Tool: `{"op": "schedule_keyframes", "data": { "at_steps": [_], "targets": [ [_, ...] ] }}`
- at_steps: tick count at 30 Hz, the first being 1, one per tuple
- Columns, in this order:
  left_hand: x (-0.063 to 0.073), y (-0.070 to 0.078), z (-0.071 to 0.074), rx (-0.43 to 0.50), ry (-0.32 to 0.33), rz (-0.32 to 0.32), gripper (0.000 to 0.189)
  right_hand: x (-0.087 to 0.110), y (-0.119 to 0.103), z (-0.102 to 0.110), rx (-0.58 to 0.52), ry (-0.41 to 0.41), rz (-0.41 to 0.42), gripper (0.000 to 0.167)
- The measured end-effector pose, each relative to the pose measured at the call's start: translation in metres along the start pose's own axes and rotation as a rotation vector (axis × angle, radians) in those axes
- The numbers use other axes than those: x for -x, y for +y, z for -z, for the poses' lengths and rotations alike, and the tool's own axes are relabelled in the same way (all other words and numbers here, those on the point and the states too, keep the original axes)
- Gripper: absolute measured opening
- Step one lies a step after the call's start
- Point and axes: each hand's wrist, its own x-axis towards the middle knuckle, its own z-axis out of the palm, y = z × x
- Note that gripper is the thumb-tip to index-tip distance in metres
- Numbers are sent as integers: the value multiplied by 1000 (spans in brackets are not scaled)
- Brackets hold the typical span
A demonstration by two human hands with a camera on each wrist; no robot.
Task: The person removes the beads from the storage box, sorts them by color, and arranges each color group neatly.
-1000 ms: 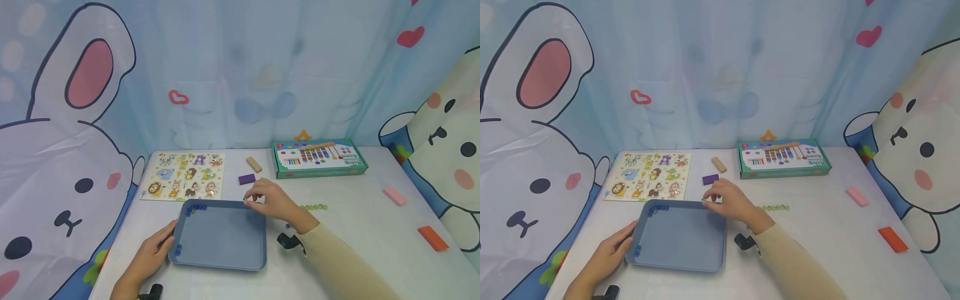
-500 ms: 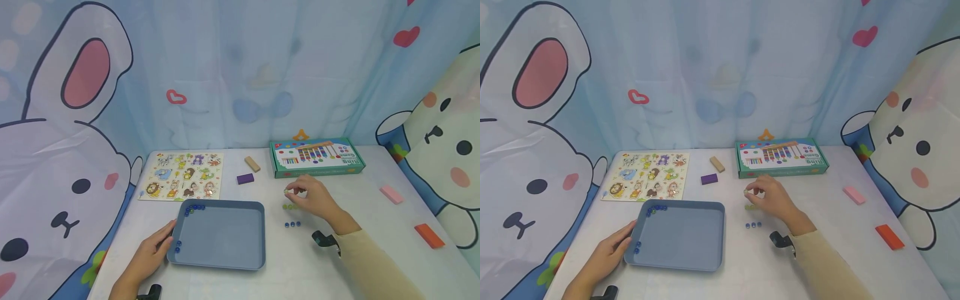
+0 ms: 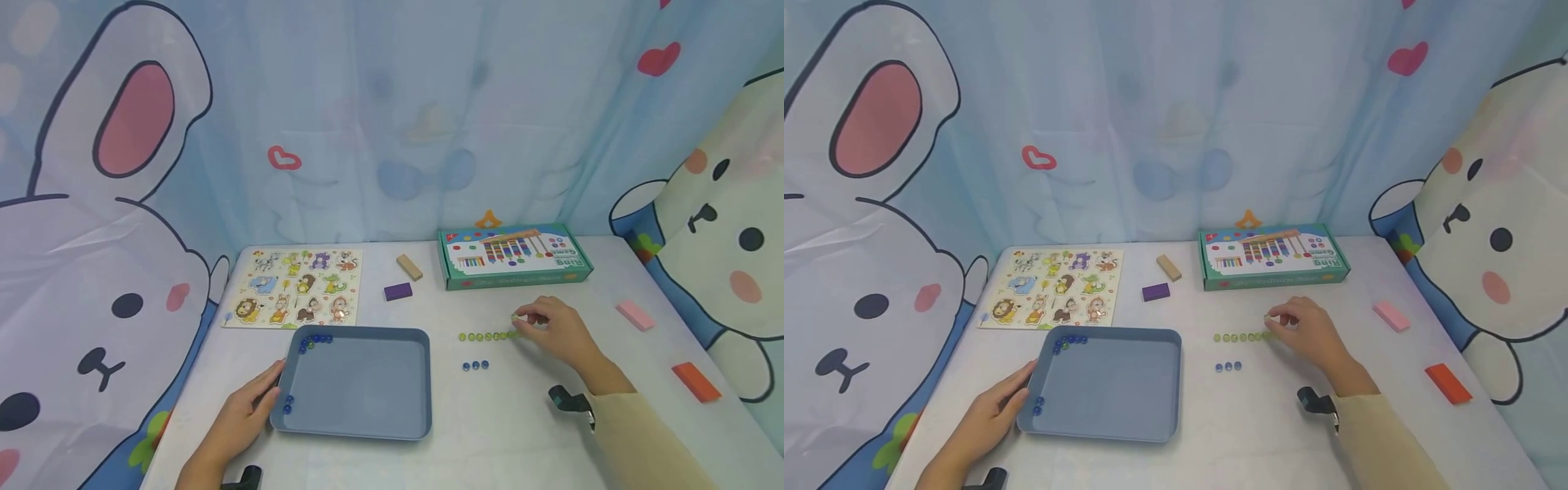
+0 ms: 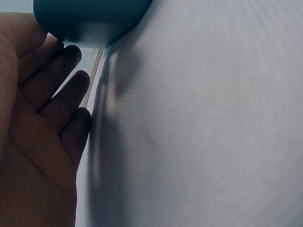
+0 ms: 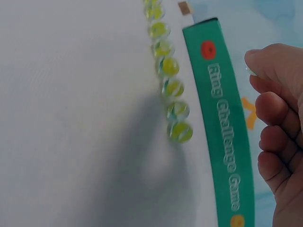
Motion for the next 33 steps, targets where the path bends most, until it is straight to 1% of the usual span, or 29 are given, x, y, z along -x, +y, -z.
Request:
{"op": "schedule_keyframes", "data": {
  "at_steps": [4,11,17,23,33],
  "targets": [
    [-1,-1,0,-11,-7,12,50,8,12,3,17,-22,-70,18],
    [0,-4,0,-20,-3,11,50,19,34,1,28,-74,-134,20],
    [0,-6,-1,-11,-6,21,50,24,44,-6,45,-106,-151,20],
    [1,-7,-4,-14,-18,36,50,26,48,-10,53,-141,-150,21],
    [-1,-6,-4,-9,-11,23,50,27,51,-10,51,-127,-145,21]
  ]
}}
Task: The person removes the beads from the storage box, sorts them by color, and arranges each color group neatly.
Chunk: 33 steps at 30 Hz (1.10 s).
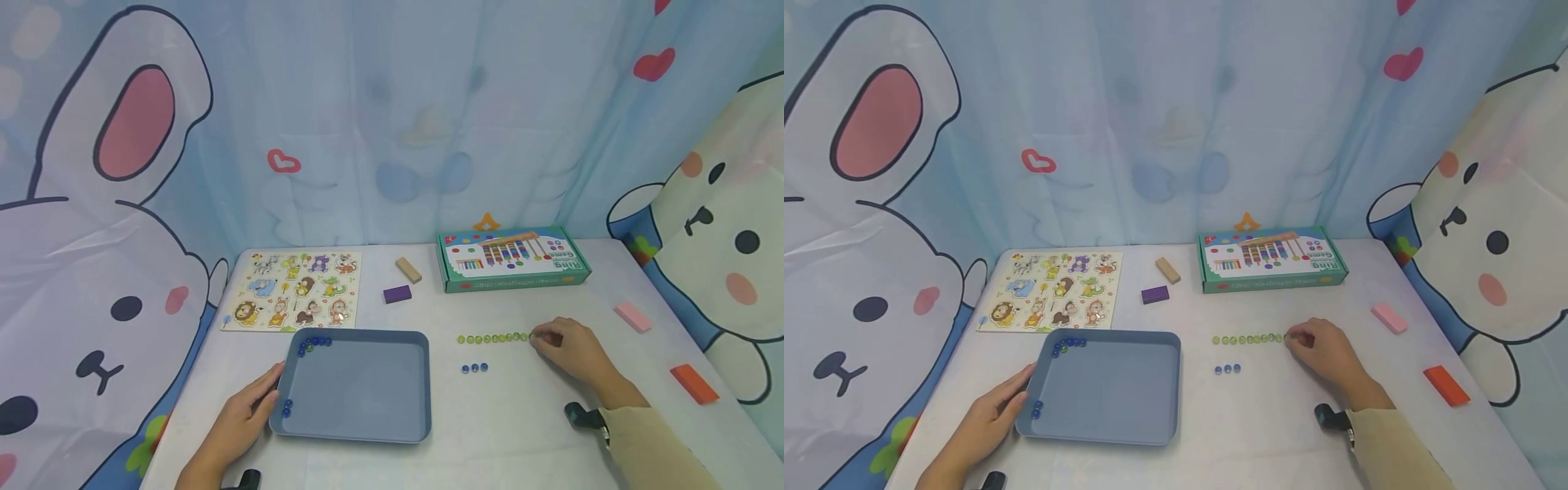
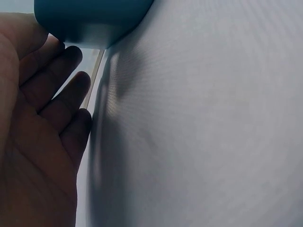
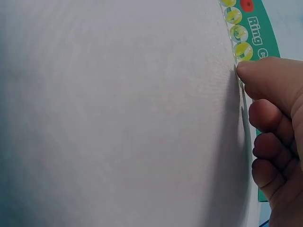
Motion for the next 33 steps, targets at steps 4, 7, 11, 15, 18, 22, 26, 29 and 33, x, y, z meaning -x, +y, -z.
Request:
{"op": "schedule_keyframes", "data": {
  "at_steps": [4,7,11,15,18,22,26,29,33],
  "targets": [
    [0,0,0,1,-3,3,51,2,-2,3,-22,37,-5,26],
    [0,0,0,5,-4,4,51,3,-11,8,-36,73,5,30],
    [0,0,1,10,4,-1,50,-2,-32,14,-44,118,69,32],
    [0,1,1,11,8,-13,50,-11,-56,13,-67,155,162,29],
    [0,0,2,9,13,-21,50,-18,-78,10,-84,147,225,26],
    [1,0,2,7,18,-27,50,-30,-115,3,-122,87,281,25],
    [1,0,2,6,18,-24,50,-41,-156,-6,-165,26,363,23],
    [1,0,2,4,17,-20,50,-48,-184,-15,-192,6,462,23],
    [0,1,2,3,20,-23,49,-54,-219,-29,-195,-29,561,22]
  ]
}}
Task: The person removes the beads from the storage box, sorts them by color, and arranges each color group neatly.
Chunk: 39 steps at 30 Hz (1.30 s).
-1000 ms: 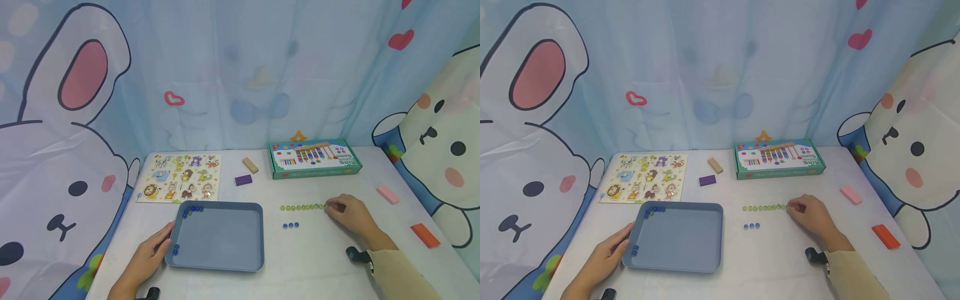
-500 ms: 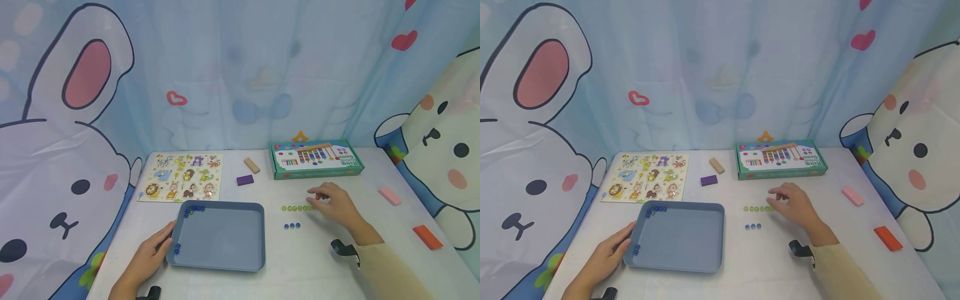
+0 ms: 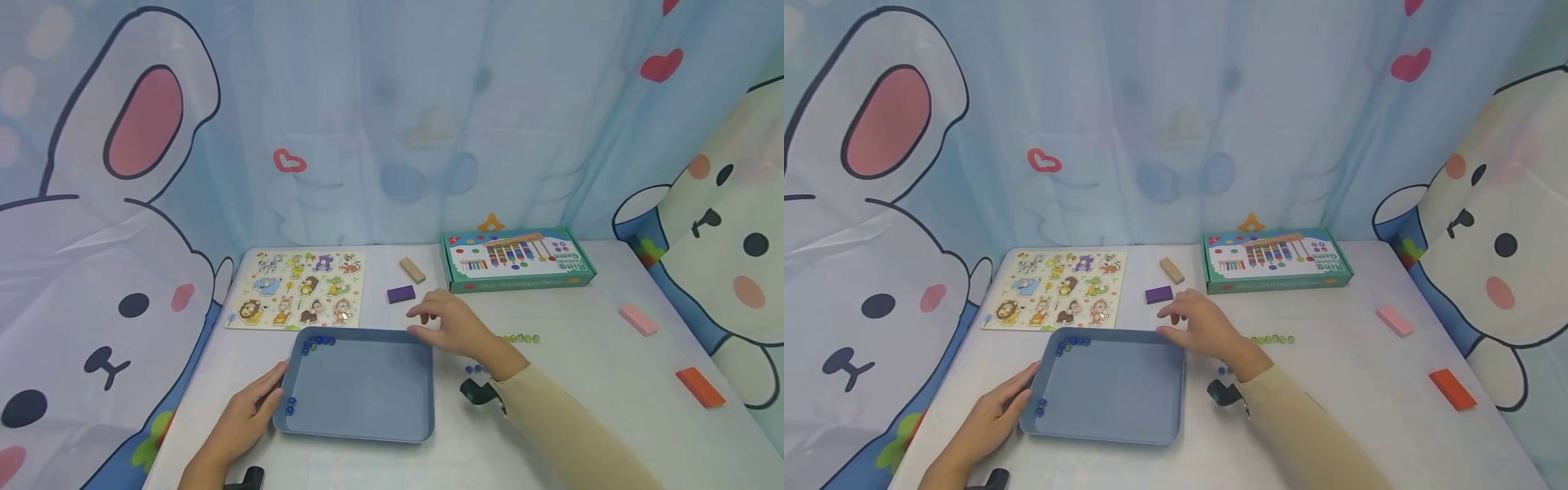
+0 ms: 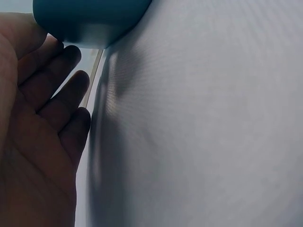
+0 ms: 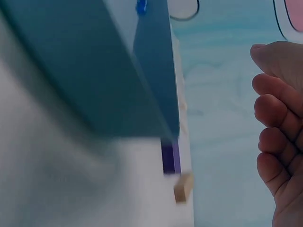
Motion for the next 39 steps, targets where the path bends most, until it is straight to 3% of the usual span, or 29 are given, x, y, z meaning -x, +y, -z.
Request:
{"op": "schedule_keyframes", "data": {
  "at_steps": [8,16,26,32,39],
  "targets": [
    [1,0,1,10,0,3,49,-42,-36,-42,15,-146,96,25],
    [0,0,0,6,17,-29,49,-65,-68,-79,-4,-284,174,29],
    [-1,-2,2,25,-15,1,50,-77,-101,-128,84,-413,295,31],
    [-1,-3,1,17,-2,-30,50,-78,-114,-150,106,-472,358,33],
    [-1,-2,-1,30,26,-63,49,-77,-124,-162,108,-502,376,29]
  ]
}}
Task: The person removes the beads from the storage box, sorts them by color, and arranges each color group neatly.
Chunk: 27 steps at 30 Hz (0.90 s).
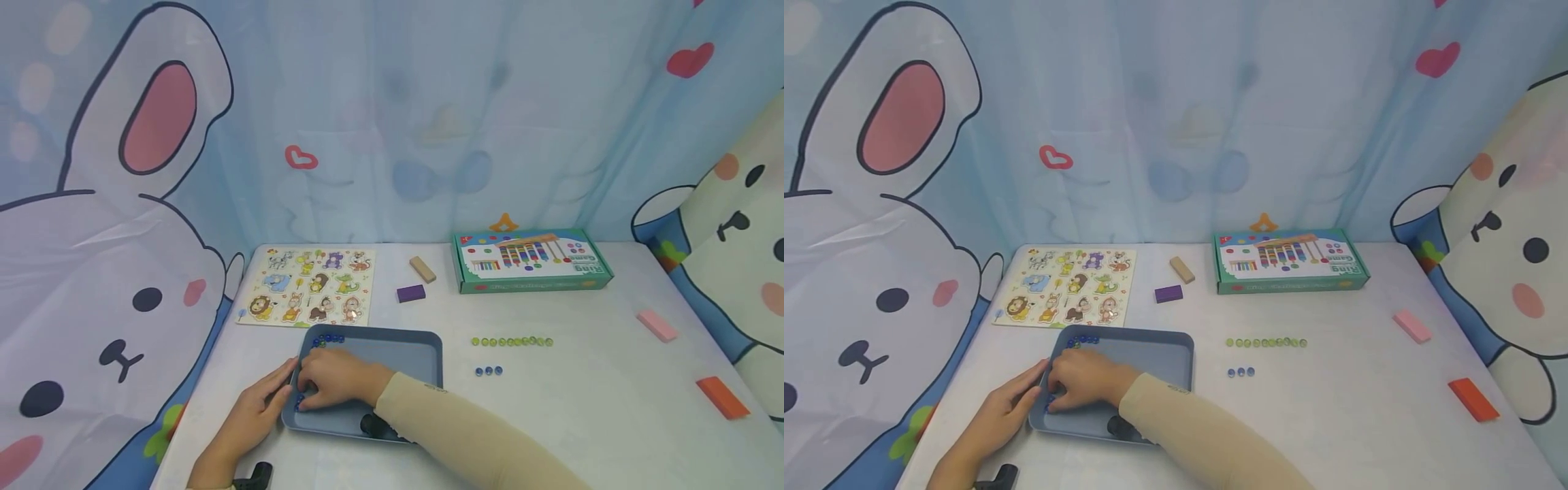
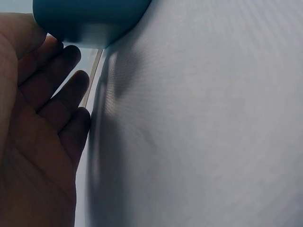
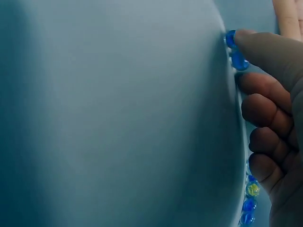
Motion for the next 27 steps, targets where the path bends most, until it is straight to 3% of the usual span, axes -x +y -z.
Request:
{"op": "schedule_keyframes", "data": {
  "at_steps": [11,20,27],
  "targets": [
    [-1,0,-2,12,-14,5,49,0,1,-7,-21,-13,38,20],
    [0,2,0,16,-10,-1,49,7,8,-6,-12,41,41,17],
    [0,0,0,7,-5,10,48,18,13,4,-66,90,9,16]
  ]
}}
